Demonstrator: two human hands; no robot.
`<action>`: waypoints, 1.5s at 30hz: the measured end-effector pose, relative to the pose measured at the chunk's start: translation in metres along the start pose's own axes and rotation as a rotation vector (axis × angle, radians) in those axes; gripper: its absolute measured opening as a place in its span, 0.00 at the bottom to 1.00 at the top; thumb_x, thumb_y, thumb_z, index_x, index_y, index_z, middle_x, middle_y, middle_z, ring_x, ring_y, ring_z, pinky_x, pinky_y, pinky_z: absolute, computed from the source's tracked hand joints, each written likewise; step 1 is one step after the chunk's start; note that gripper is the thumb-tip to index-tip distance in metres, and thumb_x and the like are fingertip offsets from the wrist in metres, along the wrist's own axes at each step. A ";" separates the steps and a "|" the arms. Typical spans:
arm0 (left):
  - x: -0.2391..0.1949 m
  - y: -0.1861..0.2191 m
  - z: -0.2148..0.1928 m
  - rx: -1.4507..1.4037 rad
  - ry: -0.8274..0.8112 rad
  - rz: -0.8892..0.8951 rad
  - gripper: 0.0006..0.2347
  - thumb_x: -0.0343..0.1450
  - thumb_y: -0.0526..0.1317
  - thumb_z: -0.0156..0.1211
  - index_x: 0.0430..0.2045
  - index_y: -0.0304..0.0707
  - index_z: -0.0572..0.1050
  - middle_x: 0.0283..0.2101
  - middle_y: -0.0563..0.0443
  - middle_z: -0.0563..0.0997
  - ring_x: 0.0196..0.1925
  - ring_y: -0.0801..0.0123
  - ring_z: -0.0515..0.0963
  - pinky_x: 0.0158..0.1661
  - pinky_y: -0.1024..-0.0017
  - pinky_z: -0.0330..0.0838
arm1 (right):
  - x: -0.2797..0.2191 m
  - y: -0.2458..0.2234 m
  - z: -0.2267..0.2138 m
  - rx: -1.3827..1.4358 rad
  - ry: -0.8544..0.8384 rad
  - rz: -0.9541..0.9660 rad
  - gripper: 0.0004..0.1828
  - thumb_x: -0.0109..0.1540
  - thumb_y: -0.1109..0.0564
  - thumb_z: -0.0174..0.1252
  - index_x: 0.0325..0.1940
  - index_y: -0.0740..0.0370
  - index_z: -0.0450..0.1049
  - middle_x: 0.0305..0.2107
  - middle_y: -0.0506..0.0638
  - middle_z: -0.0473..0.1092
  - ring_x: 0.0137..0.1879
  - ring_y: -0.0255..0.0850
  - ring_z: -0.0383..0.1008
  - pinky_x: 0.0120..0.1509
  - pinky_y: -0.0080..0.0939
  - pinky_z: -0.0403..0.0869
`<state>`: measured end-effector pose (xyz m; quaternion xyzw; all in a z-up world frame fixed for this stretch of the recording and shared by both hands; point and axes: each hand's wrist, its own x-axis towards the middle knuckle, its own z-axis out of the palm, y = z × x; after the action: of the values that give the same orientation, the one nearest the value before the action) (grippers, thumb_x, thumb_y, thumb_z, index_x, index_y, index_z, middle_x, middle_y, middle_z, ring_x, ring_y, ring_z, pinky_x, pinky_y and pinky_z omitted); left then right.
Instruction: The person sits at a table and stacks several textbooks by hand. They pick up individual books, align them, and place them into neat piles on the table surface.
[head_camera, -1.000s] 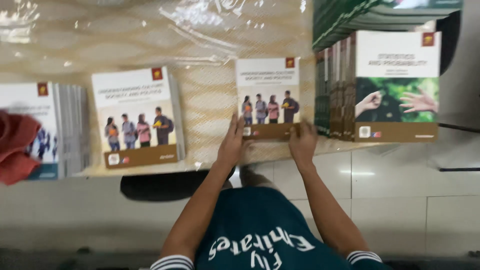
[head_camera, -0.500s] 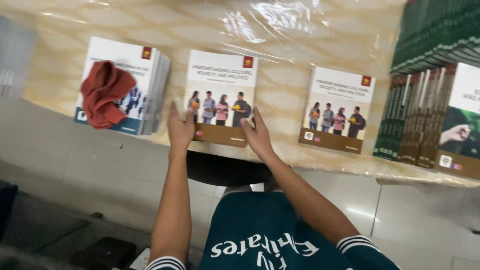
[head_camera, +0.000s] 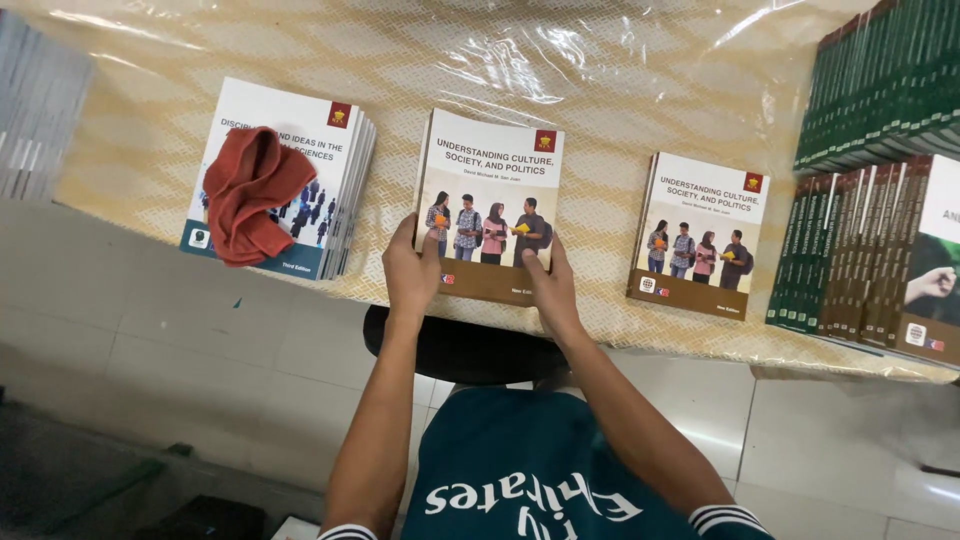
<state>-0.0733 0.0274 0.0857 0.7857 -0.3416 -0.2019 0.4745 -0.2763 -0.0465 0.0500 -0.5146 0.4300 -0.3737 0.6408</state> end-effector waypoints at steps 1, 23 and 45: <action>0.000 -0.004 0.001 -0.003 -0.006 0.001 0.18 0.73 0.37 0.57 0.55 0.23 0.73 0.50 0.29 0.82 0.52 0.43 0.83 0.51 0.60 0.75 | 0.000 0.002 -0.003 -0.002 0.006 0.000 0.31 0.67 0.61 0.52 0.76 0.65 0.57 0.64 0.55 0.66 0.69 0.42 0.65 0.73 0.41 0.63; -0.086 0.057 0.211 -0.102 -0.237 0.121 0.18 0.76 0.31 0.49 0.63 0.27 0.69 0.41 0.33 0.79 0.42 0.52 0.81 0.45 0.63 0.73 | -0.037 -0.018 -0.235 -0.240 0.427 -0.002 0.29 0.67 0.65 0.55 0.73 0.74 0.62 0.57 0.58 0.71 0.58 0.37 0.69 0.61 0.33 0.67; -0.095 0.065 0.365 -0.104 -0.425 0.147 0.25 0.80 0.40 0.47 0.72 0.28 0.52 0.74 0.30 0.58 0.76 0.45 0.59 0.70 0.60 0.56 | 0.033 0.082 -0.423 -0.149 0.200 -0.074 0.33 0.72 0.59 0.48 0.80 0.66 0.46 0.76 0.59 0.51 0.79 0.46 0.53 0.79 0.41 0.56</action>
<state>-0.3952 -0.1454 -0.0286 0.6730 -0.4796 -0.3451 0.4450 -0.6571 -0.2042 -0.0781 -0.5363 0.4991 -0.4137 0.5405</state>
